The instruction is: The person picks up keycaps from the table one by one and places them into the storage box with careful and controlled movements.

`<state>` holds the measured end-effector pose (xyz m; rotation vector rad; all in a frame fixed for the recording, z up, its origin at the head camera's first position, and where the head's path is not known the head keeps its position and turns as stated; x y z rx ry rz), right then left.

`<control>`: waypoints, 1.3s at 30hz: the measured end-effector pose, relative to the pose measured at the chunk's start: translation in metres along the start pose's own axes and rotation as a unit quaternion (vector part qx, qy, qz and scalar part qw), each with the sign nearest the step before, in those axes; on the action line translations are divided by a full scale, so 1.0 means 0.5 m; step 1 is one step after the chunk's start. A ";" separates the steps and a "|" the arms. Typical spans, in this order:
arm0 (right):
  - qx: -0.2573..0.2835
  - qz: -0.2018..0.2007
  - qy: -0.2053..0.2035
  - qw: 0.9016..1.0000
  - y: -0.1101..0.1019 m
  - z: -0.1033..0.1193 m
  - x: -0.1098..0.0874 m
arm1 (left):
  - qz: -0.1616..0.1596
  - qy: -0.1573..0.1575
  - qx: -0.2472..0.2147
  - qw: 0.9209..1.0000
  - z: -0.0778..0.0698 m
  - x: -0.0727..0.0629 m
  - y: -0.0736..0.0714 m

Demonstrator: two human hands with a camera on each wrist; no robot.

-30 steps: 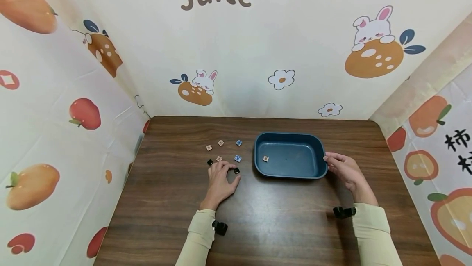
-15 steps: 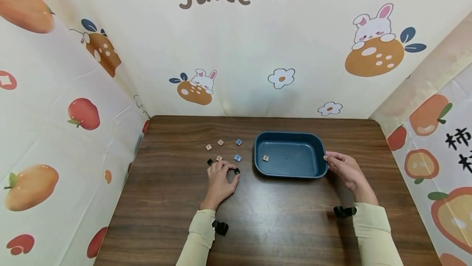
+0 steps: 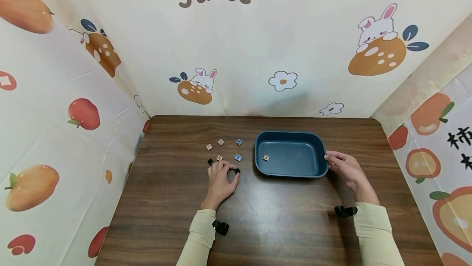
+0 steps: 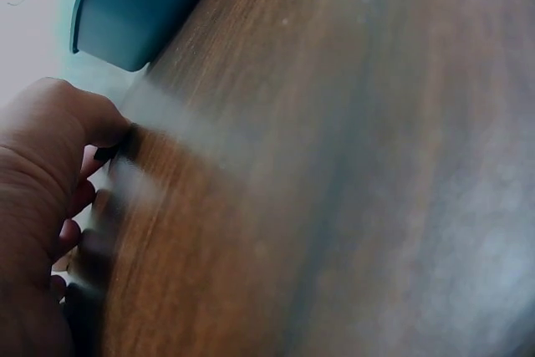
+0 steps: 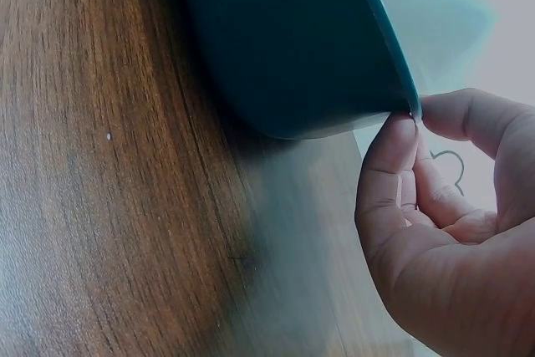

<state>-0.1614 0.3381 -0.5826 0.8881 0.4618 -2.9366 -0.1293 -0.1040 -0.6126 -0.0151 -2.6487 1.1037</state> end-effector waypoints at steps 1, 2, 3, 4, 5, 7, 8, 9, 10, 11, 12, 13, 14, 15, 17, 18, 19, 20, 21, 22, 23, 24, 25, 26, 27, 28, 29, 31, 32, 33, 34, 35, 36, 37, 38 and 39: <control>0.001 0.001 0.000 1.000 0.000 0.000 0.000 | 0.000 0.000 -0.002 1.000 0.000 0.000 0.000; 0.002 0.001 -0.001 1.000 0.000 0.001 0.001 | 0.000 -0.001 -0.003 1.000 0.000 0.000 0.000; 0.003 0.001 -0.001 1.000 0.000 0.001 0.000 | 0.000 -0.001 -0.004 1.000 0.000 0.000 -0.001; 0.003 0.002 -0.002 1.000 0.000 0.001 0.000 | -0.001 -0.001 -0.004 1.000 0.000 0.001 -0.001; 0.002 0.002 -0.003 1.000 0.000 0.002 0.000 | 0.001 -0.004 -0.007 1.000 0.001 0.001 -0.001; 0.002 0.002 -0.004 1.000 0.000 0.002 0.000 | 0.002 -0.007 -0.011 1.000 0.001 0.002 -0.002; 0.002 0.002 -0.005 1.000 0.000 0.002 0.000 | 0.004 -0.010 -0.013 1.000 0.001 0.002 -0.002; 0.001 0.001 -0.005 1.000 0.000 0.002 -0.001 | 0.006 -0.012 -0.014 1.000 0.001 0.003 -0.002; 0.000 0.001 -0.006 1.000 -0.001 0.002 -0.001 | 0.007 -0.014 -0.015 1.000 0.001 0.003 -0.002; 0.001 0.000 -0.005 1.000 -0.002 0.001 -0.001 | 0.010 -0.017 -0.018 1.000 0.000 0.003 -0.002; 0.000 -0.002 -0.004 1.000 -0.003 0.000 -0.001 | 0.010 -0.018 -0.019 1.000 0.000 0.003 -0.003; -0.001 -0.003 -0.003 1.000 -0.003 0.000 -0.001 | 0.010 -0.019 -0.019 1.000 -0.001 0.003 -0.003; -0.002 -0.004 -0.002 1.000 -0.004 0.000 -0.001 | 0.012 -0.021 -0.020 1.000 0.000 0.003 -0.003; -0.002 -0.004 -0.002 1.000 -0.004 -0.001 -0.001 | 0.012 -0.022 -0.021 0.999 -0.001 0.003 -0.003; -0.003 -0.005 -0.001 1.000 -0.004 -0.001 0.000 | 0.012 -0.024 -0.025 0.999 -0.001 0.003 -0.003; -0.005 -0.004 -0.001 1.000 -0.003 -0.001 0.000 | 0.012 -0.025 -0.026 0.999 -0.001 0.003 -0.003; -0.005 -0.003 -0.003 1.000 -0.003 -0.001 0.000 | 0.013 -0.027 -0.027 0.999 -0.001 0.003 -0.003; -0.008 -0.002 -0.004 1.000 -0.003 0.000 -0.001 | 0.015 -0.028 -0.029 0.999 0.000 0.004 -0.003; -0.009 -0.003 -0.004 1.000 -0.002 0.000 -0.002 | 0.014 -0.029 -0.029 0.999 0.000 0.004 -0.003; -0.011 -0.004 -0.005 1.000 -0.002 0.001 -0.003 | 0.014 -0.029 -0.029 0.999 0.000 0.004 -0.003; -0.013 -0.004 -0.005 1.000 -0.002 0.002 -0.004 | 0.013 -0.029 -0.027 0.999 0.000 0.003 -0.002; -0.014 -0.002 -0.008 1.000 -0.003 0.002 -0.006 | 0.013 -0.028 -0.027 0.999 0.000 0.003 -0.002; -0.015 -0.003 -0.008 1.000 -0.003 0.003 -0.007 | 0.014 -0.029 -0.025 0.999 -0.001 0.003 -0.001; -0.018 -0.005 -0.009 1.000 -0.004 0.003 -0.008 | 0.014 -0.029 -0.025 0.999 -0.002 0.003 -0.001; -0.019 -0.006 -0.009 1.000 -0.004 0.004 -0.009 | 0.015 -0.029 -0.024 0.999 -0.003 0.003 0.000; -0.022 -0.005 -0.009 1.000 -0.003 0.004 -0.010 | 0.017 -0.030 -0.024 0.999 -0.004 0.003 0.000; -0.025 -0.006 -0.009 1.000 -0.002 0.004 -0.010 | 0.019 -0.032 -0.025 0.999 -0.005 0.002 0.001; -0.029 -0.008 -0.006 1.000 0.000 0.004 -0.011 | 0.023 -0.035 -0.028 0.999 -0.007 0.002 0.001; -0.030 -0.008 -0.005 1.000 0.001 0.004 -0.011 | 0.023 -0.035 -0.031 0.999 -0.008 0.002 0.001; -0.030 -0.007 -0.004 1.000 0.002 0.004 -0.011 | 0.023 -0.035 -0.033 0.999 -0.010 0.003 0.001; -0.028 -0.005 -0.005 1.000 0.002 0.005 -0.011 | 0.023 -0.034 -0.036 0.999 -0.012 0.003 0.001; -0.027 -0.005 -0.006 1.000 0.002 0.005 -0.010 | 0.021 -0.031 -0.039 0.999 -0.014 0.004 0.001; -0.026 -0.006 -0.007 1.000 0.001 0.006 -0.010 | 0.019 -0.028 -0.041 0.999 -0.017 0.005 0.000; -0.024 -0.005 -0.008 1.000 0.001 0.005 -0.010 | 0.017 -0.024 -0.042 0.999 -0.020 0.006 0.001; -0.024 -0.005 -0.009 1.000 0.000 0.005 -0.009 | 0.015 -0.019 -0.043 0.999 -0.023 0.006 0.001; -0.023 -0.003 -0.011 1.000 -0.001 0.004 -0.009 | 0.013 -0.015 -0.044 0.999 -0.027 0.007 0.000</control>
Point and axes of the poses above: each hand's wrist, its own x-axis towards the middle knuckle, its own y-axis out of the palm, z = x × y, the point moved 5 cm from there along x, towards the middle knuckle, and after that the axes turned 7 degrees about -x, right-handed, at the moved point
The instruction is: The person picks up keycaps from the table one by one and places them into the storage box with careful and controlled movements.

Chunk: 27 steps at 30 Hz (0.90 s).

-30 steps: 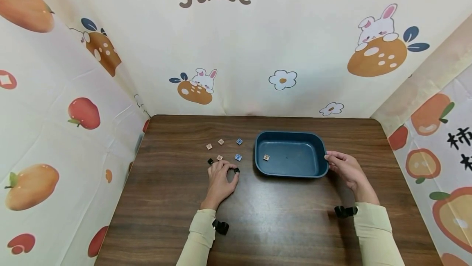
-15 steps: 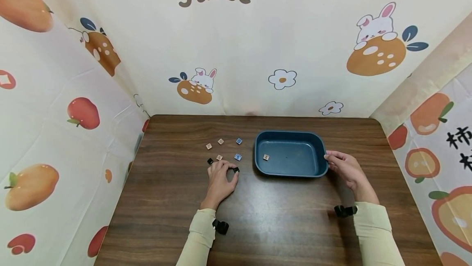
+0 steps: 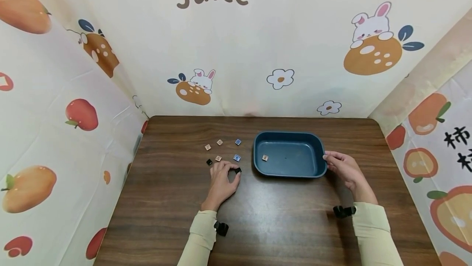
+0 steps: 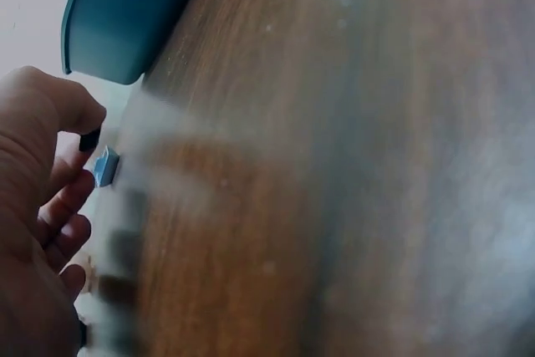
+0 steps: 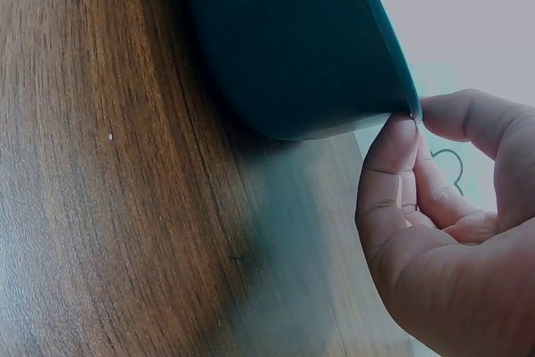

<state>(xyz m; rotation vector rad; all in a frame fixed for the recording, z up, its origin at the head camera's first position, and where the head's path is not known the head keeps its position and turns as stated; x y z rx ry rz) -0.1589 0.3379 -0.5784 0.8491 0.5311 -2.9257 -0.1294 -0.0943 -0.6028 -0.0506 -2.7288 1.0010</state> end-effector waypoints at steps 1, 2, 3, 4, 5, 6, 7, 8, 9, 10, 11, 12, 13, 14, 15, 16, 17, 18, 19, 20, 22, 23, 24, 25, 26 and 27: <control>0.001 -0.001 -0.001 1.000 0.000 0.000 0.000 | -0.002 0.005 -0.002 1.000 -0.003 0.001 -0.001; -0.001 -0.001 -0.001 1.000 0.000 0.001 0.000 | -0.004 0.009 -0.004 1.000 -0.007 0.002 -0.002; -0.001 -0.003 0.000 1.000 -0.001 0.000 0.000 | -0.007 0.014 -0.006 1.000 -0.010 0.003 -0.003; -0.001 -0.002 -0.001 1.000 -0.001 0.001 0.000 | -0.007 0.018 -0.008 1.000 -0.013 0.004 -0.003; 0.000 -0.002 0.000 1.000 -0.001 0.000 0.001 | -0.008 0.022 -0.011 1.000 -0.017 0.006 -0.004; 0.001 -0.001 0.000 1.000 -0.001 0.001 0.001 | -0.009 0.026 -0.014 1.000 -0.020 0.007 -0.005; 0.002 -0.003 0.001 1.000 -0.001 0.000 0.001 | -0.010 0.029 -0.016 0.999 -0.023 0.009 -0.006; 0.002 -0.001 0.001 1.000 0.000 0.001 0.001 | -0.010 0.031 -0.018 0.999 -0.026 0.011 -0.007; 0.004 -0.002 0.003 1.000 -0.001 0.000 0.002 | -0.012 0.035 -0.019 0.999 -0.030 0.012 -0.008; 0.003 -0.001 0.003 1.000 0.000 0.000 0.002 | -0.011 0.037 -0.021 0.999 -0.033 0.014 -0.008; 0.004 -0.003 0.005 1.000 0.000 -0.001 0.002 | -0.011 0.039 -0.022 0.999 -0.035 0.015 -0.008; 0.004 -0.002 0.004 1.000 0.000 -0.001 0.002 | -0.012 0.041 -0.022 0.999 -0.038 0.017 -0.009; 0.007 -0.003 0.004 1.000 0.000 -0.001 0.002 | -0.013 0.044 -0.022 0.999 -0.042 0.019 -0.008; 0.007 -0.003 0.004 1.000 -0.001 -0.001 0.002 | -0.013 0.046 -0.023 0.999 -0.045 0.021 -0.008; 0.008 -0.006 0.005 1.000 -0.001 -0.002 0.001 | -0.014 0.048 -0.024 0.998 -0.049 0.024 -0.008; 0.009 -0.006 0.003 1.000 -0.001 -0.002 0.001 | -0.013 0.049 -0.025 0.998 -0.052 0.026 -0.009; 0.011 -0.006 0.002 1.000 -0.001 -0.002 0.001 | -0.013 0.050 -0.026 0.998 -0.055 0.028 -0.009; 0.011 -0.005 0.001 1.000 -0.001 -0.002 0.001 | -0.014 0.052 -0.025 0.998 -0.059 0.030 -0.009; 0.011 -0.007 0.001 1.000 -0.001 -0.003 0.001 | -0.014 0.053 -0.027 0.998 -0.062 0.032 -0.009; 0.007 -0.007 0.003 1.000 -0.001 -0.003 0.001 | -0.013 0.053 -0.027 0.998 -0.065 0.034 -0.009; 0.001 -0.006 0.006 1.000 -0.001 -0.004 0.001 | -0.013 0.057 -0.025 0.998 -0.071 0.038 -0.010; -0.003 -0.006 0.008 1.000 -0.001 -0.004 0.000 | -0.012 0.059 -0.025 0.998 -0.075 0.040 -0.010; -0.006 -0.006 0.010 1.000 -0.001 -0.003 0.000 | -0.011 0.062 -0.025 0.998 -0.078 0.043 -0.010; -0.009 -0.007 0.012 1.000 -0.001 -0.003 0.001 | -0.010 0.064 -0.026 0.998 -0.081 0.045 -0.010; -0.011 -0.008 0.013 1.000 -0.001 -0.003 0.001 | -0.008 0.066 -0.028 0.997 -0.085 0.047 -0.010; -0.012 -0.007 0.015 1.000 -0.001 -0.002 0.000 | -0.005 0.068 -0.029 0.997 -0.089 0.050 -0.010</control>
Point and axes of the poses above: each hand's wrist, its own x-axis towards the middle knuckle, its own y-axis out of the palm, z = x × y, the point moved 5 cm from there along x, towards the middle knuckle, and after that the axes turned 7 degrees about -x, right-handed, at the moved point
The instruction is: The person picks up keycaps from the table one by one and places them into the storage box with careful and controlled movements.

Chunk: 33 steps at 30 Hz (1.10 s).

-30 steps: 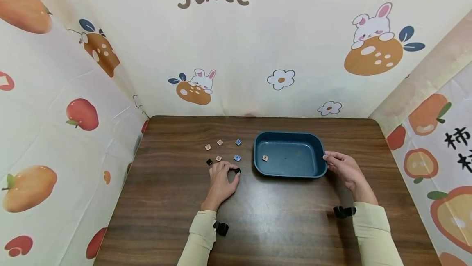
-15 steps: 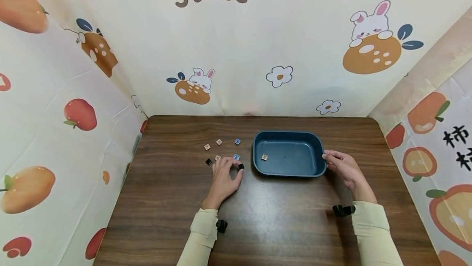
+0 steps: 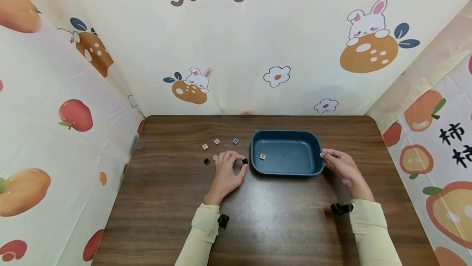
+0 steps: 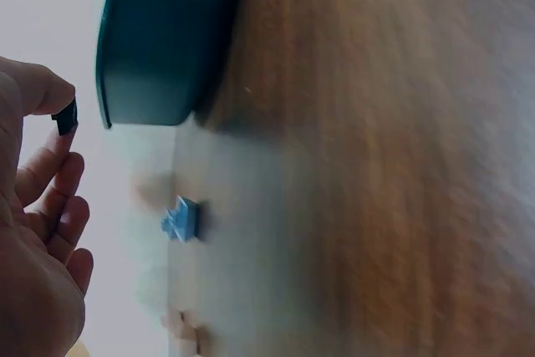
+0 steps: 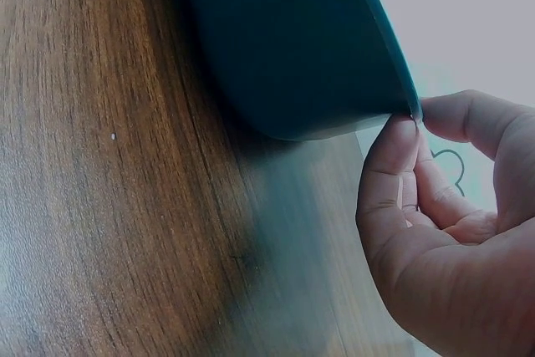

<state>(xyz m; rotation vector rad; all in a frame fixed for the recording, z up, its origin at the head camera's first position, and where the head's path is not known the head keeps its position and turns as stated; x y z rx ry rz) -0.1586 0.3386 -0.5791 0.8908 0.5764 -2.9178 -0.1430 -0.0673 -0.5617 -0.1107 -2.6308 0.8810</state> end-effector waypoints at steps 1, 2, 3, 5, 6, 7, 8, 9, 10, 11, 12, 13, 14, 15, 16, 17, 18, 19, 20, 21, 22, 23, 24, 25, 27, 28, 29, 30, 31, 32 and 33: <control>-0.002 0.000 0.001 1.000 0.000 0.002 0.000 | 0.004 0.000 -0.002 1.000 -0.003 0.003 0.000; -0.002 0.000 0.001 1.000 0.001 0.003 0.001 | 0.007 0.001 -0.002 1.000 -0.005 0.006 0.001; -0.002 0.001 0.001 1.000 0.001 0.004 0.001 | 0.011 0.000 -0.002 1.000 -0.007 0.009 0.002; 0.001 0.001 0.000 1.000 0.001 0.006 0.004 | 0.019 0.000 -0.002 1.000 -0.012 0.017 0.005; 0.003 0.002 -0.002 1.000 0.001 0.007 0.005 | 0.021 0.001 -0.001 1.000 -0.014 0.021 0.007; 0.006 0.002 -0.005 1.000 0.000 0.007 0.006 | 0.022 0.002 0.000 1.000 -0.016 0.025 0.009; 0.006 0.004 -0.009 1.000 0.000 0.008 0.006 | 0.024 0.003 0.000 1.000 -0.018 0.028 0.013; 0.006 0.006 -0.012 1.000 -0.001 0.007 0.006 | 0.026 0.004 -0.001 1.000 -0.020 0.031 0.016; 0.006 0.006 -0.012 1.000 -0.002 0.005 0.005 | 0.028 0.006 -0.001 1.000 -0.022 0.033 0.021; 0.005 0.006 -0.012 1.000 -0.004 0.003 0.005 | 0.029 0.009 -0.001 1.000 -0.024 0.035 0.025; 0.005 0.006 -0.012 1.000 -0.005 0.001 0.003 | 0.031 0.011 0.001 0.999 -0.026 0.037 0.030; 0.003 0.008 -0.012 1.000 -0.006 -0.001 0.002 | 0.034 0.013 0.002 0.999 -0.028 0.038 0.034; 0.002 0.008 -0.013 1.000 -0.008 -0.003 0.001 | 0.037 0.016 0.003 0.999 -0.030 0.039 0.038; 0.004 0.007 -0.012 1.000 -0.008 -0.004 0.002 | 0.038 0.018 0.005 0.999 -0.033 0.040 0.041; 0.007 0.005 -0.012 1.000 -0.009 -0.005 0.002 | 0.039 0.021 0.006 0.999 -0.035 0.042 0.044; 0.009 0.005 -0.015 1.000 -0.009 -0.005 0.003 | 0.040 0.023 0.008 0.999 -0.036 0.044 0.046; 0.011 0.006 -0.021 1.000 -0.008 -0.003 0.004 | 0.042 0.025 0.010 0.999 -0.038 0.046 0.048; 0.010 0.009 -0.027 1.000 -0.007 -0.003 0.004 | 0.043 0.026 0.012 0.999 -0.039 0.047 0.050; 0.012 0.009 -0.031 0.999 -0.006 -0.002 0.005 | 0.044 0.028 0.014 0.999 -0.041 0.048 0.052; 0.013 0.009 -0.036 0.999 -0.005 -0.001 0.005 | 0.045 0.029 0.015 0.998 -0.041 0.049 0.054; 0.016 0.009 -0.039 0.999 -0.003 0.000 0.005 | 0.047 0.030 0.016 0.998 -0.042 0.051 0.056; 0.016 0.011 -0.045 0.999 -0.003 0.001 0.005 | 0.048 0.031 0.016 0.998 -0.043 0.052 0.058; 0.018 0.011 -0.047 0.999 -0.001 0.001 0.005 | 0.050 0.032 0.017 0.998 -0.044 0.054 0.060; 0.019 0.012 -0.048 0.999 -0.001 0.002 0.005 | 0.053 0.032 0.017 0.998 -0.045 0.055 0.061; 0.022 0.011 -0.048 0.999 -0.001 0.000 0.005 | 0.059 0.031 0.013 0.998 -0.048 0.057 0.065; 0.022 0.012 -0.046 0.999 -0.001 -0.001 0.005 | 0.063 0.030 0.014 0.997 -0.049 0.059 0.067; 0.021 0.013 -0.045 0.999 -0.001 -0.003 0.006 | 0.067 0.030 0.013 0.997 -0.051 0.059 0.070; 0.021 0.013 -0.042 0.999 -0.002 -0.005 0.007 | 0.072 0.030 0.013 0.997 -0.051 0.060 0.073; 0.022 0.014 -0.041 0.999 -0.002 -0.006 0.008 | 0.076 0.029 0.013 0.997 -0.052 0.061 0.077; 0.022 0.014 -0.038 0.999 -0.004 -0.007 0.009 | 0.077 0.031 0.013 0.996 -0.052 0.062 0.081; 0.020 0.013 -0.037 0.999 -0.007 -0.009 0.009 | 0.078 0.034 0.013 0.996 -0.054 0.064 0.085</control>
Point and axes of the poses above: each hand's wrist, its own x-axis towards the middle knuckle, its own y-axis out of the palm, z = x × y, the point moved 5 cm from there along x, towards the middle knuckle, and after that the axes turned 7 degrees about -x, right-handed, at the moved point
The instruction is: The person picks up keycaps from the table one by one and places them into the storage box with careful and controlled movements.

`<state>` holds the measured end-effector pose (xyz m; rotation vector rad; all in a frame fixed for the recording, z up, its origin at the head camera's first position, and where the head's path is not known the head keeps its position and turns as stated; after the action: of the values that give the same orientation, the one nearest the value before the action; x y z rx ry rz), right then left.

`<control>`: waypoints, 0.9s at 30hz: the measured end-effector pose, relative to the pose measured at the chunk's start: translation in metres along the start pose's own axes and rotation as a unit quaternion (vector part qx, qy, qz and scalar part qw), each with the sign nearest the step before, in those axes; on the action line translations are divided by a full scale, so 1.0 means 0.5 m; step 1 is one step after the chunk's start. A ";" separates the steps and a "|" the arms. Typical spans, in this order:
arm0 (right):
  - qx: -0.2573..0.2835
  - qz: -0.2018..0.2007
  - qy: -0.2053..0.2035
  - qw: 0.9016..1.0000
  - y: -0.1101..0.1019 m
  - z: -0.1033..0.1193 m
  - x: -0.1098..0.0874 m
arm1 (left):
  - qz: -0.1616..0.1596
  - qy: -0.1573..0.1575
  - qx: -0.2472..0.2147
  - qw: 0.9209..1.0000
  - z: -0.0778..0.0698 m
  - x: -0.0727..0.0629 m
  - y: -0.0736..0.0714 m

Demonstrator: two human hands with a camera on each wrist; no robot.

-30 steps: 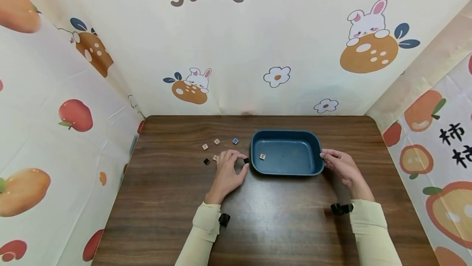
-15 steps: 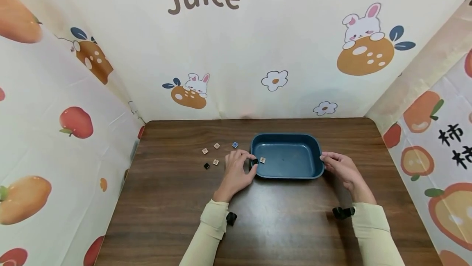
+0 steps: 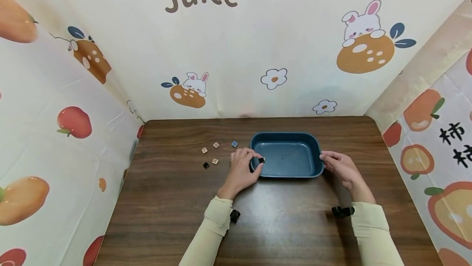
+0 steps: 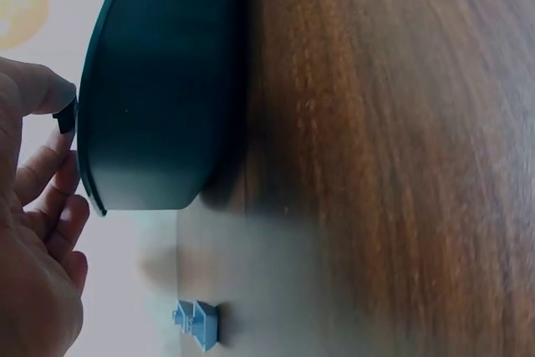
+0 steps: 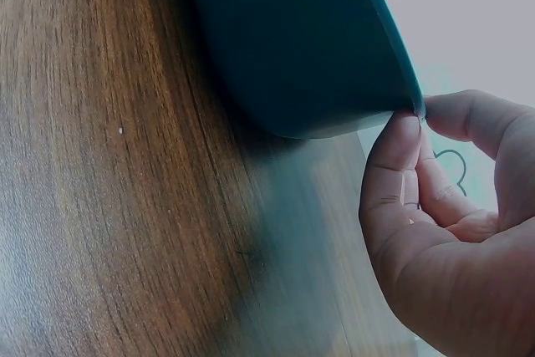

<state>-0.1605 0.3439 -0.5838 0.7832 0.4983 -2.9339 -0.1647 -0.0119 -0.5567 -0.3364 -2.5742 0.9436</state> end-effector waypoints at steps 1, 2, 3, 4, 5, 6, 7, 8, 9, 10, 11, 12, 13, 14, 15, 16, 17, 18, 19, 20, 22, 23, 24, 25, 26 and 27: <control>-0.001 -0.002 0.001 1.000 -0.003 -0.001 -0.001 | 0.001 0.003 0.001 1.000 -0.002 0.002 0.003; -0.001 -0.004 0.002 1.000 -0.005 -0.003 -0.002 | 0.001 0.006 0.002 1.000 -0.004 0.004 0.006; -0.001 -0.005 0.002 1.000 -0.008 -0.004 -0.003 | 0.001 0.010 0.004 1.000 -0.007 0.006 0.009; -0.002 -0.007 0.001 1.000 -0.011 -0.003 -0.005 | 0.001 0.013 0.005 1.000 -0.009 0.008 0.011; -0.005 -0.008 0.000 1.000 -0.012 -0.004 -0.006 | 0.000 0.015 0.007 1.000 -0.011 0.010 0.012; -0.006 -0.009 -0.001 1.000 -0.013 -0.004 -0.005 | 0.001 0.017 0.010 1.000 -0.013 0.011 0.012; -0.006 -0.009 -0.002 1.000 -0.011 -0.003 -0.004 | 0.001 0.017 0.013 1.000 -0.013 0.011 0.012; -0.008 -0.008 -0.002 1.000 -0.009 -0.002 -0.003 | 0.000 0.017 0.016 1.000 -0.013 0.011 0.011; -0.010 -0.006 -0.002 1.000 -0.006 -0.001 -0.002 | -0.002 0.017 0.018 1.000 -0.013 0.010 0.010; -0.013 -0.004 -0.003 1.000 -0.002 0.000 -0.001 | -0.004 0.018 0.020 1.000 -0.012 0.009 0.009; -0.013 -0.003 -0.002 1.000 0.001 0.001 0.001 | -0.006 0.019 0.023 1.000 -0.012 0.007 0.007; -0.015 -0.002 -0.001 1.000 0.004 0.002 0.002 | -0.007 0.021 0.024 0.999 -0.011 0.006 0.006; -0.015 -0.003 0.001 1.000 0.005 0.002 0.002 | -0.008 0.023 0.025 0.999 -0.012 0.007 0.007; -0.017 -0.002 0.002 1.000 0.005 0.003 0.001 | -0.009 0.026 0.024 0.999 -0.013 0.008 0.008; -0.016 -0.003 0.002 1.000 0.004 0.004 0.001 | -0.010 0.029 0.022 0.999 -0.014 0.009 0.009; -0.016 -0.003 0.003 1.000 0.004 0.004 0.000 | -0.010 0.031 0.020 0.999 -0.015 0.010 0.011; -0.015 -0.004 0.005 1.000 0.003 0.004 0.000 | -0.008 0.033 0.017 0.999 -0.017 0.011 0.012; -0.015 -0.004 0.006 1.000 0.003 0.005 -0.001 | -0.008 0.035 0.015 0.999 -0.018 0.012 0.014; -0.013 -0.004 0.006 1.000 0.002 0.005 0.000 | -0.008 0.036 0.013 0.999 -0.019 0.013 0.016; -0.013 -0.003 0.006 1.000 0.002 0.005 0.000 | -0.006 0.037 0.011 0.999 -0.020 0.014 0.018; -0.010 -0.003 0.009 1.000 0.003 0.003 0.001 | -0.001 0.038 0.010 0.999 -0.021 0.015 0.022; -0.008 -0.002 0.011 1.000 0.003 0.002 0.002 | 0.001 0.038 0.010 0.999 -0.021 0.016 0.024; -0.007 -0.001 0.011 1.000 0.003 0.002 0.003 | 0.003 0.037 0.010 0.999 -0.021 0.016 0.026; -0.005 -0.001 0.013 1.000 0.003 0.001 0.003 | 0.006 0.036 0.010 0.999 -0.021 0.017 0.028; -0.003 -0.002 0.016 1.000 0.004 0.000 0.003 | 0.009 0.034 0.009 0.999 -0.020 0.017 0.030; -0.002 -0.002 0.018 1.000 0.003 0.000 0.003 | 0.009 0.034 0.008 0.999 -0.020 0.017 0.032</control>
<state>-0.1614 0.3424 -0.5851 0.8364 0.5082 -2.9269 -0.1667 0.0086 -0.5580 -0.3818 -2.5052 0.9439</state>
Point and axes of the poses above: each hand's wrist, its own x-axis towards the middle knuckle, its own y-axis out of the palm, z = x × y, the point moved 5 cm from there along x, towards the middle knuckle, and after that the axes turned 7 degrees about -x, right-handed, at the moved point
